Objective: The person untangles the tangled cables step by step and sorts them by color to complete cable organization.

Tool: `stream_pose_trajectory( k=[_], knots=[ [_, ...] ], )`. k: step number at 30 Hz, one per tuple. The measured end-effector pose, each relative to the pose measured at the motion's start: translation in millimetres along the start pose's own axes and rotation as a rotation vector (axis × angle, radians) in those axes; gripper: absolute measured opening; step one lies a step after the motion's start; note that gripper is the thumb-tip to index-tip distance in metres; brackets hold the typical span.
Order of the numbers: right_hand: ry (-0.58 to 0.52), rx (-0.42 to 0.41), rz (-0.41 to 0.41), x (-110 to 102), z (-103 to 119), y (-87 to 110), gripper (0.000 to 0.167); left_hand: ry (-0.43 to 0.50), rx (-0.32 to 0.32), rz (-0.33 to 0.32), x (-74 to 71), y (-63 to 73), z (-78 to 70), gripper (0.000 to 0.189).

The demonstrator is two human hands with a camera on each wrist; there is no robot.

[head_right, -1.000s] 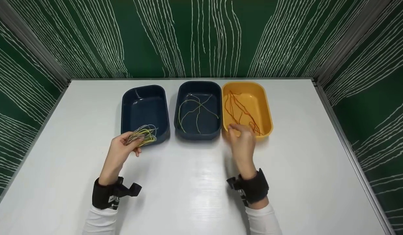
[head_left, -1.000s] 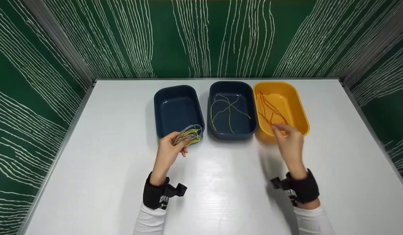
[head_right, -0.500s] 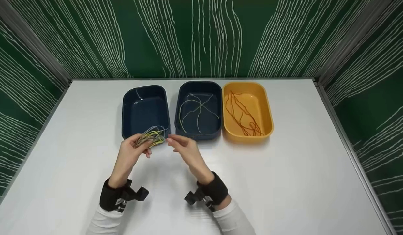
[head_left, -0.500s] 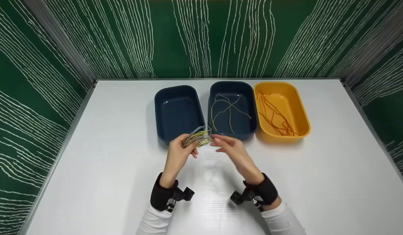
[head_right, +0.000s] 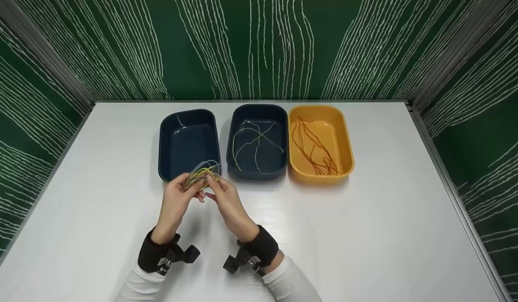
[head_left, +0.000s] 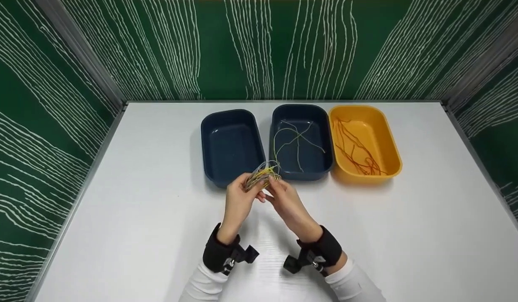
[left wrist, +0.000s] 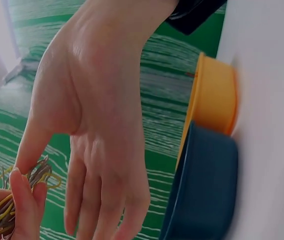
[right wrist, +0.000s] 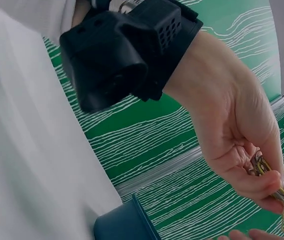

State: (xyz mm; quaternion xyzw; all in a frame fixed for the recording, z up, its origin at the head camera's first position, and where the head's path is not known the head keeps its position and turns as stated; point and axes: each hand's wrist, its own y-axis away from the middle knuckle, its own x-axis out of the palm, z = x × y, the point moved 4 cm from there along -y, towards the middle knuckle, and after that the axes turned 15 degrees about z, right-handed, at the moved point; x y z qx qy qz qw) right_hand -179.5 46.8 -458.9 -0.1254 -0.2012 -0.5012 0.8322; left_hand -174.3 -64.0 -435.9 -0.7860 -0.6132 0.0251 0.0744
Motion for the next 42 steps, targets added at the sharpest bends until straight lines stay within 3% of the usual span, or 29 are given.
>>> stream_pose_trajectory(
  k=[4, 12, 17, 20, 24, 27, 33, 40, 42],
  knots=[
    [-0.025, -0.005, 0.048, 2.8, 0.8, -1.4, 0.051, 0.006, 0.000, -0.003, 4.3, -0.2, 1.8, 0.019],
    [0.016, -0.125, 0.098, -5.0, 4.4, -2.5, 0.039, -0.033, -0.012, 0.046, 6.3, -1.6, 3.7, 0.020],
    [0.090, -0.234, 0.136, -27.6, -4.6, -6.7, 0.040, -0.149, -0.052, 0.054, 4.8, -0.9, 2.5, 0.021],
    [0.148, -0.224, 0.059, -31.6, -2.0, -3.6, 0.041, -0.280, -0.064, 0.019, 3.1, 1.1, -0.9, 0.022],
    [0.229, -0.149, -0.058, -20.9, 14.1, 6.9, 0.041, -0.409, -0.038, -0.037, 2.2, 3.4, -6.6, 0.020],
    [0.241, -0.114, -0.059, -19.9, 18.1, 9.3, 0.030, -0.446, 0.007, -0.056, 1.9, 4.6, -9.2, 0.017],
    [0.252, -0.077, 0.027, -24.5, 20.5, 11.4, 0.028, -0.462, 0.079, -0.049, 2.0, 5.4, -9.5, 0.014],
    [0.287, -0.045, 0.171, -29.9, 19.6, 13.1, 0.038, -0.438, 0.063, -0.037, 2.8, 4.4, -6.2, 0.013],
    [0.291, -0.067, 0.230, -41.6, 9.2, 9.7, 0.039, -0.444, 0.057, -0.032, 3.3, 4.7, -5.8, 0.013]
  ],
)
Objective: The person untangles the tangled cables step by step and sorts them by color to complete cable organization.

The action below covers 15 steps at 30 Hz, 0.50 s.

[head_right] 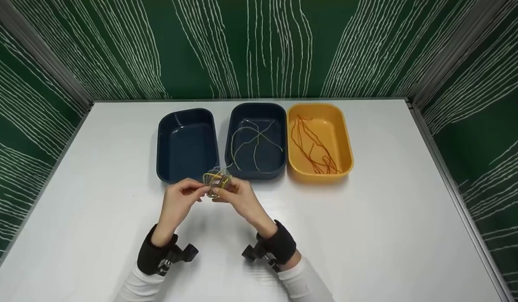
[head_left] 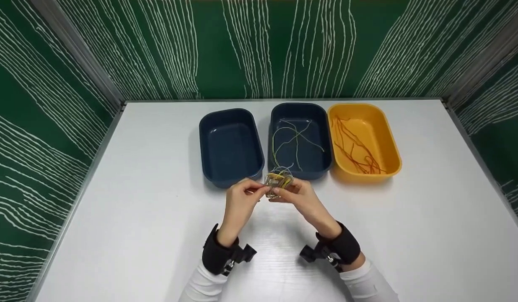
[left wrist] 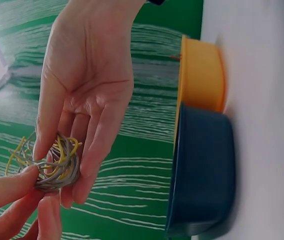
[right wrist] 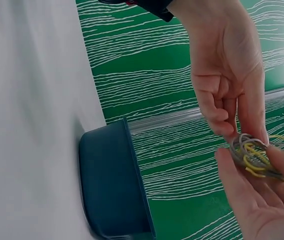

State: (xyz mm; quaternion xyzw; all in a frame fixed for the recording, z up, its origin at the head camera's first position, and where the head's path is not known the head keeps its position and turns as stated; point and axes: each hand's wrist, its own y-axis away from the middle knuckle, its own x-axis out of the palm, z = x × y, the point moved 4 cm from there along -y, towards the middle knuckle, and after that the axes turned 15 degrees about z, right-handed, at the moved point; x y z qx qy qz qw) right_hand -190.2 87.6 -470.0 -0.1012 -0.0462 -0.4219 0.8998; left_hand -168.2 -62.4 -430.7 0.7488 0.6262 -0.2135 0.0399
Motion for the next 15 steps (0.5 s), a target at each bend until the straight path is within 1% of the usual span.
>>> stream_pose_trajectory(
  k=[3, 5, 6, 8, 13, 15],
  knots=[
    [0.022, -0.003, 0.042, -1.3, -1.8, 0.7, 0.041, 0.008, -0.001, 0.015, 1.2, 0.4, 0.5, 0.014],
    [0.035, 0.009, 0.051, -1.3, -1.3, 0.9, 0.044, 0.008, -0.006, 0.028, 2.3, 0.4, 1.0, 0.015],
    [0.046, 0.041, 0.039, 6.0, 10.9, 1.8, 0.045, 0.012, -0.004, 0.036, 2.8, 0.6, 0.8, 0.015],
    [0.067, 0.064, 0.041, 6.2, 11.3, 1.9, 0.045, 0.011, -0.009, 0.051, 3.8, 0.7, 1.1, 0.015],
    [0.125, 0.107, 0.050, 4.2, 8.6, 3.2, 0.034, -0.049, -0.014, 0.090, 5.5, 0.7, -0.7, 0.015],
    [0.125, 0.128, 0.046, 2.3, 6.2, 4.2, 0.029, -0.075, -0.009, 0.104, 6.0, 0.4, -1.6, 0.015]
  ],
)
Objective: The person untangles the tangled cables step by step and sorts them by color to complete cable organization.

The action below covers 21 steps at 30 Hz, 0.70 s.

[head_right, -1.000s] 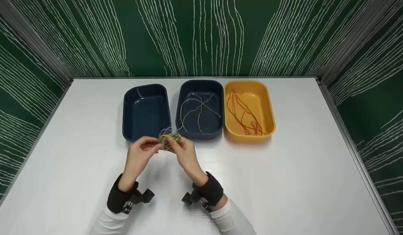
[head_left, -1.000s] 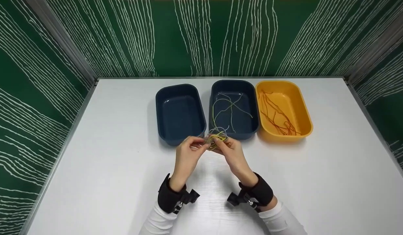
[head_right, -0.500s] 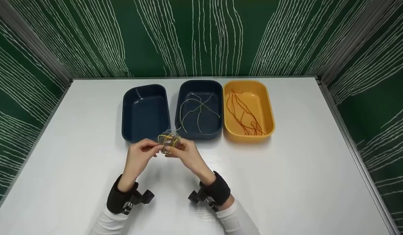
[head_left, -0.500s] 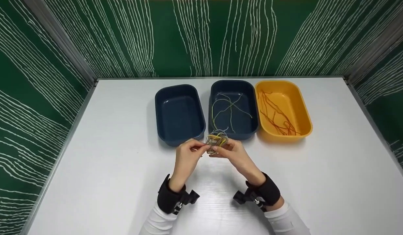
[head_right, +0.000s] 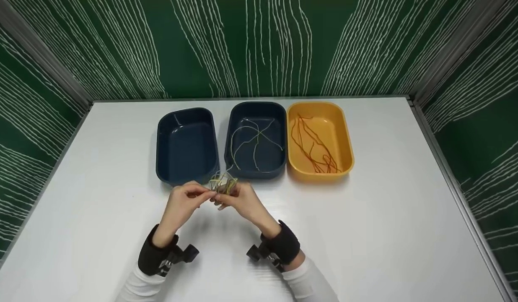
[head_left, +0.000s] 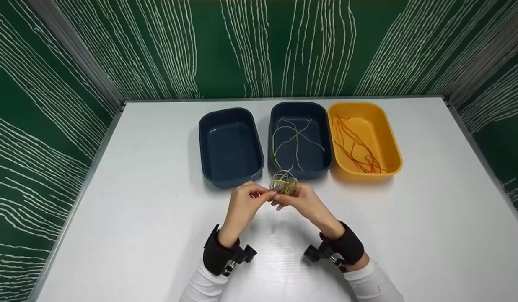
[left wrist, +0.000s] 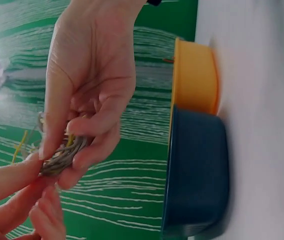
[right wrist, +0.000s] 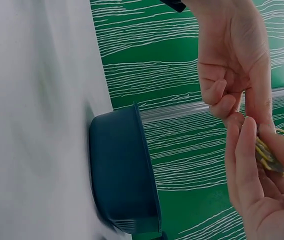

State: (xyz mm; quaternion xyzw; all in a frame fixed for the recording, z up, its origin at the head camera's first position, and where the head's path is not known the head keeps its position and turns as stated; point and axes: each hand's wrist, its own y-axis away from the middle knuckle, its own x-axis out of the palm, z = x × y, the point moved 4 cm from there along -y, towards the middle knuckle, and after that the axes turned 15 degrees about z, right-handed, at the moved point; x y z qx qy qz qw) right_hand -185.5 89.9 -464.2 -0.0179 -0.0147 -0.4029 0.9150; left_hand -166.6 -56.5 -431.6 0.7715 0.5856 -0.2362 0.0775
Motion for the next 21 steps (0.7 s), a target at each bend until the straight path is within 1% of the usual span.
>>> stream_pose_trajectory(
  k=[3, 6, 14, 18, 21],
  knots=[
    [-0.009, 0.041, 0.008, -1.9, -4.0, 1.2, 0.026, -0.018, 0.007, 0.006, -0.7, -0.1, -0.7, 0.016],
    [-0.004, 0.080, 0.029, -3.2, -6.8, 2.7, 0.025, -0.004, 0.018, -0.001, -2.3, -0.3, -0.2, 0.017],
    [0.041, 0.132, 0.094, -5.7, -9.5, 7.3, 0.023, 0.048, 0.059, -0.013, -5.3, -1.4, 2.0, 0.016],
    [0.046, 0.157, 0.133, -5.6, -9.6, 8.9, 0.021, 0.047, 0.051, 0.016, -4.9, -1.6, 2.5, 0.015],
    [0.045, 0.152, 0.160, -5.0, -8.7, 9.0, 0.021, 0.038, 0.041, 0.059, -3.7, -2.3, 2.7, 0.015]
  ],
)
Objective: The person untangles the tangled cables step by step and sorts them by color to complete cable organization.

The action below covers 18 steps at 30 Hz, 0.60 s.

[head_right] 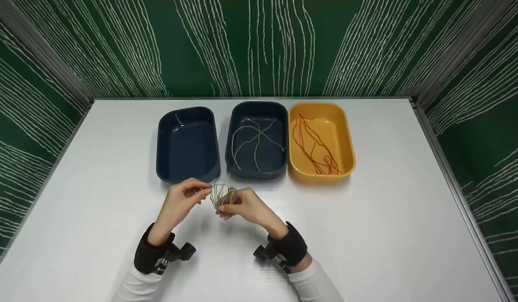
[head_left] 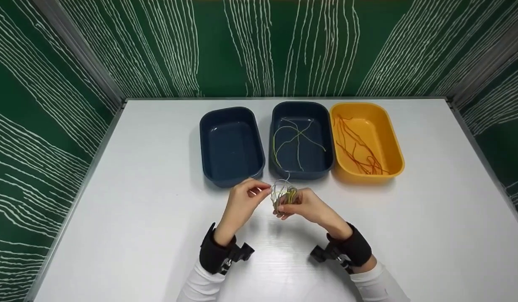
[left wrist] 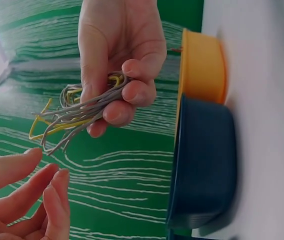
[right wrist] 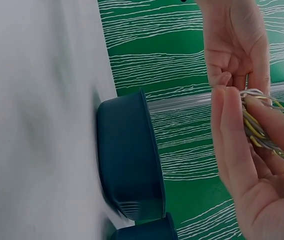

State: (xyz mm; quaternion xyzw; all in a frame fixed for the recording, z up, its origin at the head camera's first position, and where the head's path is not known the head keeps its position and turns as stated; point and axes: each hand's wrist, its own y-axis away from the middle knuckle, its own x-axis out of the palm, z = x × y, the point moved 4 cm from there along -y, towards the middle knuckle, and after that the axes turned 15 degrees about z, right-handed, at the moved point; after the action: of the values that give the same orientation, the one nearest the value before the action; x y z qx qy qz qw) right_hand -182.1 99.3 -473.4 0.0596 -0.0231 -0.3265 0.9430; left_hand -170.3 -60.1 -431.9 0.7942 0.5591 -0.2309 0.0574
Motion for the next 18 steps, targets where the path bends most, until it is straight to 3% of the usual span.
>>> stream_pose_trajectory(
  k=[9, 13, 18],
  knots=[
    [0.006, 0.001, 0.021, 1.5, 1.4, -0.2, 0.021, -0.001, -0.016, 0.063, 1.8, -0.9, 0.2, 0.014],
    [0.008, 0.004, 0.017, 0.0, 1.7, 0.1, 0.022, 0.062, -0.022, 0.076, 2.1, -0.8, 0.6, 0.014],
    [0.009, 0.019, -0.019, -7.0, 0.9, 2.8, 0.022, 0.157, -0.041, 0.040, -1.9, -0.3, 1.9, 0.013]
  ],
)
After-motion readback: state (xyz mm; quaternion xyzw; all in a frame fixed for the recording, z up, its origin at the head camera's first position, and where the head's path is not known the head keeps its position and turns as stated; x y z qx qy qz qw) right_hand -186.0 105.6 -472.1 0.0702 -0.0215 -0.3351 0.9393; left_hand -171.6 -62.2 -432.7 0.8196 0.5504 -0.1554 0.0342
